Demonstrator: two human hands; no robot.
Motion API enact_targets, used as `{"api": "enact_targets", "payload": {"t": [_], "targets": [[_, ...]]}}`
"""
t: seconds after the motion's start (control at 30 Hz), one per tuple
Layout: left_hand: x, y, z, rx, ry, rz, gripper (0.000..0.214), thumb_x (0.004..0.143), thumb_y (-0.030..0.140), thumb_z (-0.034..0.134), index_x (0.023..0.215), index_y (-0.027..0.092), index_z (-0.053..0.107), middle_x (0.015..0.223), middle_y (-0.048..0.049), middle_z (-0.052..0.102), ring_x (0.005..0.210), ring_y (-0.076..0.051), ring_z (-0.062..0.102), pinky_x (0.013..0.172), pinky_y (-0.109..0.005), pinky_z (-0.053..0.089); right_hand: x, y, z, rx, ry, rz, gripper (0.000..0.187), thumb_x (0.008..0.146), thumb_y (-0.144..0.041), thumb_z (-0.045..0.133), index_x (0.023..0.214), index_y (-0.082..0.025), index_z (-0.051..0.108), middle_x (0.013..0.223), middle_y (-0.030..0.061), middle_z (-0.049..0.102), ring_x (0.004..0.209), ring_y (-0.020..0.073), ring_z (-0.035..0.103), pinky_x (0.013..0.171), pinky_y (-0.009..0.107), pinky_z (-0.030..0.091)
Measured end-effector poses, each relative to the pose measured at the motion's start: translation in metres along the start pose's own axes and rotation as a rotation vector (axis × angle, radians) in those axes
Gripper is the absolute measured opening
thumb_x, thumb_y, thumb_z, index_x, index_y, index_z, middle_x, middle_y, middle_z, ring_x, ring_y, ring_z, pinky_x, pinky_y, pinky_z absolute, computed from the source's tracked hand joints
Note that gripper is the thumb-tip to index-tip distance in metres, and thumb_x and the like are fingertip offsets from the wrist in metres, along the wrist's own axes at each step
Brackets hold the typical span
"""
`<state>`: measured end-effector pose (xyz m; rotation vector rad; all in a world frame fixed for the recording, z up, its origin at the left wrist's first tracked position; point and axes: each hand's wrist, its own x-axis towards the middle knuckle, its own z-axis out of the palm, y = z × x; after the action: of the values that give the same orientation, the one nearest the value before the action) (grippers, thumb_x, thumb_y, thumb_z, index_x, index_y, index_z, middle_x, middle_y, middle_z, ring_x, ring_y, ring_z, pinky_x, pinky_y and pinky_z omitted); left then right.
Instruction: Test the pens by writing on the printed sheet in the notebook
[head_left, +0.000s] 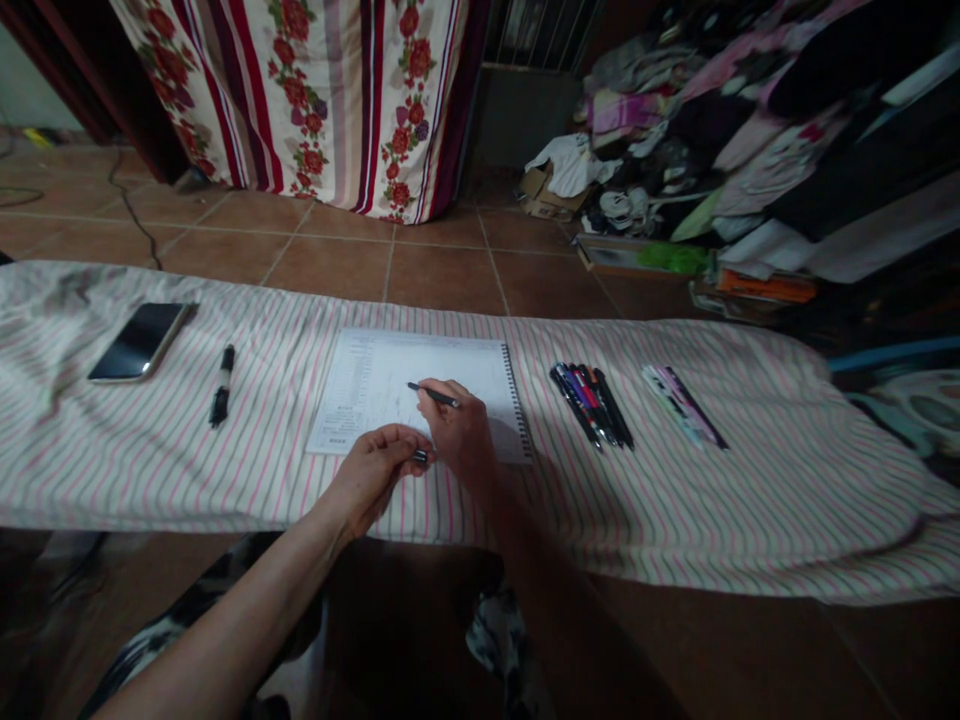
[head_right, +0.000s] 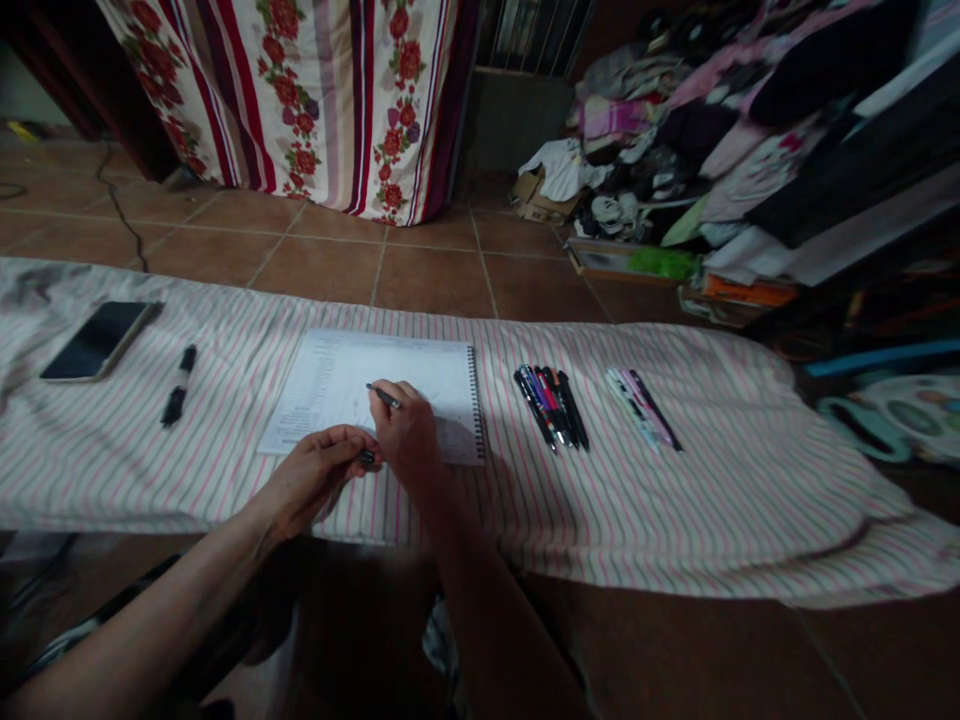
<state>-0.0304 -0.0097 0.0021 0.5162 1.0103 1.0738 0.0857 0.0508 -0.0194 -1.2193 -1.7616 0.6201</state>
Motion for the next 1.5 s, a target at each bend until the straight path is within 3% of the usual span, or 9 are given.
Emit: {"api": "enact_targets", "payload": {"t": [0.27,0.4,0.53,0.67,0.8,0.97,1.3,1.43,1.5], "targets": [[-0.002,0.004,0.001,-0.002,0.005,0.01,0.012,0.076,0.011,0.059,0.066,0.007,0.066,0.068,-0.0107,0.067,0.061,-0.011,0.059,0.058,-0.019,0.045,0.001,-0.001,-0.005,0.033,0.111,0.034,0.027,0.087,-0.032,0.046,0.093,-0.015,0.066,0.083,0.0081,0.067,0.067,0.0157,0.066,0.064,0.027,0.054],[0.002,0.006,-0.005,0.025,0.104,0.062,0.01,0.071,0.003,0.058,0.071,0.01,0.065,0.076,-0.0099,0.069,0.073,-0.015,0.066,0.071,-0.024,0.049,0.001,-0.001,-0.008,0.073,0.113,0.041,0.027,0.087,-0.03,0.045,0.1,-0.015,0.064,0.086,0.008,0.067,0.068,0.0146,0.065,0.063,0.025,0.054],[0.014,0.01,-0.021,0.483,0.243,0.406,0.026,0.073,0.002,0.05,0.089,0.015,0.064,0.094,-0.0076,0.07,0.086,-0.018,0.067,0.089,-0.035,0.048,-0.001,-0.003,-0.01,0.074,0.099,-0.006,0.024,0.087,-0.027,0.045,0.1,-0.017,0.064,0.086,0.0066,0.067,0.071,0.0145,0.065,0.067,0.027,0.054],[0.029,0.013,-0.041,1.03,0.269,0.795,0.04,0.07,-0.001,0.042,0.099,0.015,0.065,0.125,-0.0115,0.058,0.119,-0.023,0.052,0.104,-0.043,0.038,-0.002,-0.004,-0.013,0.042,0.089,-0.077,0.022,0.087,-0.023,0.047,0.1,-0.018,0.064,0.09,0.0073,0.067,0.08,0.0169,0.064,0.073,0.031,0.053],[0.043,0.009,-0.057,1.34,0.37,0.86,0.046,0.075,0.003,0.038,0.118,0.008,0.055,0.138,-0.0182,0.045,0.133,-0.029,0.033,0.107,-0.049,0.034,-0.003,-0.002,-0.015,-0.023,0.085,-0.126,0.024,0.085,-0.021,0.048,0.105,-0.018,0.063,0.09,0.0083,0.068,0.083,0.0186,0.064,0.078,0.034,0.051],[0.049,-0.002,-0.062,1.573,0.396,0.89,0.039,0.086,0.02,0.04,0.12,0.004,0.051,0.141,-0.0257,0.038,0.138,-0.038,0.016,0.104,-0.061,0.027,-0.006,0.003,-0.019,-0.044,0.005,-0.139,0.034,0.085,-0.02,0.048,0.118,-0.015,0.056,0.098,0.012,0.066,0.084,0.0194,0.063,0.068,0.03,0.054],[0.039,0.005,-0.051,1.531,0.397,1.016,0.027,0.086,0.017,0.04,0.107,0.012,0.057,0.14,-0.0196,0.039,0.139,-0.034,0.017,0.105,-0.057,0.028,-0.011,0.009,-0.02,-0.031,-0.111,-0.192,0.046,0.084,-0.007,0.036,0.127,-0.016,0.049,0.11,0.013,0.063,0.102,0.0212,0.06,0.085,0.038,0.052],[0.033,0.01,-0.03,1.313,0.383,1.066,0.024,0.088,0.021,0.04,0.1,0.015,0.059,0.124,-0.016,0.054,0.128,-0.028,0.038,0.102,-0.049,0.035,-0.011,0.006,-0.02,-0.045,-0.093,-0.236,0.044,0.086,-0.008,0.035,0.126,-0.019,0.049,0.112,0.0109,0.063,0.104,0.0198,0.059,0.091,0.039,0.049],[0.03,0.012,-0.02,1.162,0.403,0.971,0.026,0.089,0.026,0.039,0.098,0.016,0.06,0.11,-0.0122,0.061,0.107,-0.024,0.055,0.094,-0.043,0.043,-0.01,0.006,-0.02,-0.016,-0.087,-0.253,0.045,0.086,-0.007,0.036,0.127,-0.02,0.049,0.113,0.01,0.063,0.104,0.0183,0.06,0.091,0.037,0.05]]}}
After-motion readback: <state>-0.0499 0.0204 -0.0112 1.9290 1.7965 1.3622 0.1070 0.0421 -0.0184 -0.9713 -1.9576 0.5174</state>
